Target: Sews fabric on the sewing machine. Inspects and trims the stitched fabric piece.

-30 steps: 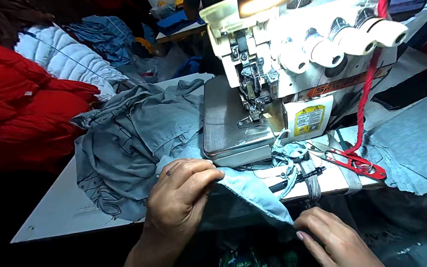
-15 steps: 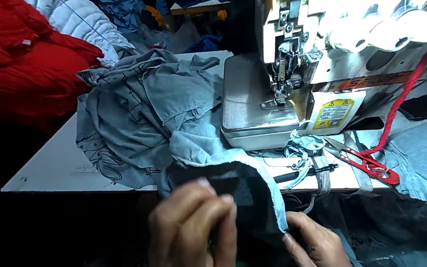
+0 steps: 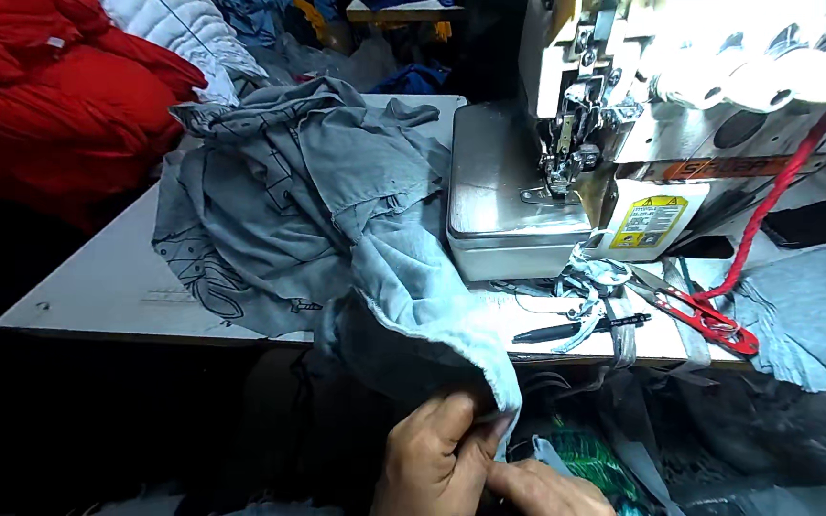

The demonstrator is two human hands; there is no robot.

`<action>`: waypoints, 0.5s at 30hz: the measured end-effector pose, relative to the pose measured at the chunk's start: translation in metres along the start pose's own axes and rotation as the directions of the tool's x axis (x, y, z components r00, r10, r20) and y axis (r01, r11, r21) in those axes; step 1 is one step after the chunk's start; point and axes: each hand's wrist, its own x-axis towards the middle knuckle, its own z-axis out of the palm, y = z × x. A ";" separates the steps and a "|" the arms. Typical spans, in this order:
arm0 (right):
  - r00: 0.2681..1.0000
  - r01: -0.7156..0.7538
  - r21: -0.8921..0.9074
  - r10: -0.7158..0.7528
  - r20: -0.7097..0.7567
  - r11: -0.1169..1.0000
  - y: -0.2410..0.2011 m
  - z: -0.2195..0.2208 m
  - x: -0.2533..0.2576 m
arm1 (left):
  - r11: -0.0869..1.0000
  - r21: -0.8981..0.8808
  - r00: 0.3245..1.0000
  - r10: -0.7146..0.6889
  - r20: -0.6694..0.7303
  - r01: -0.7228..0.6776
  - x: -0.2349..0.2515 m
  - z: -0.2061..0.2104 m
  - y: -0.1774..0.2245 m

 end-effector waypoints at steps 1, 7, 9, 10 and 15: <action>1.000 0.013 -0.005 -0.013 -0.014 1.000 0.000 -0.001 0.000 | 0.996 -0.089 1.000 0.004 0.025 -0.001 -0.001 -0.003 -0.002; 0.995 -0.082 -0.023 0.081 -0.053 0.996 -0.002 -0.023 0.001 | 0.958 0.091 0.933 0.287 -0.216 -0.273 0.009 -0.024 -0.017; 0.995 -0.092 -0.041 0.090 -0.047 0.995 -0.002 -0.034 -0.001 | 0.890 0.287 0.878 0.423 -0.226 -0.354 0.022 -0.034 -0.019; 0.995 -0.096 -0.055 0.094 -0.044 0.994 -0.002 -0.039 -0.002 | 0.837 0.394 0.866 0.472 -0.165 -0.381 0.029 -0.037 -0.019; 0.990 -0.118 -0.125 0.107 -0.096 0.985 -0.005 -0.062 -0.008 | 0.690 0.567 0.878 0.457 0.141 -0.450 0.056 -0.035 -0.022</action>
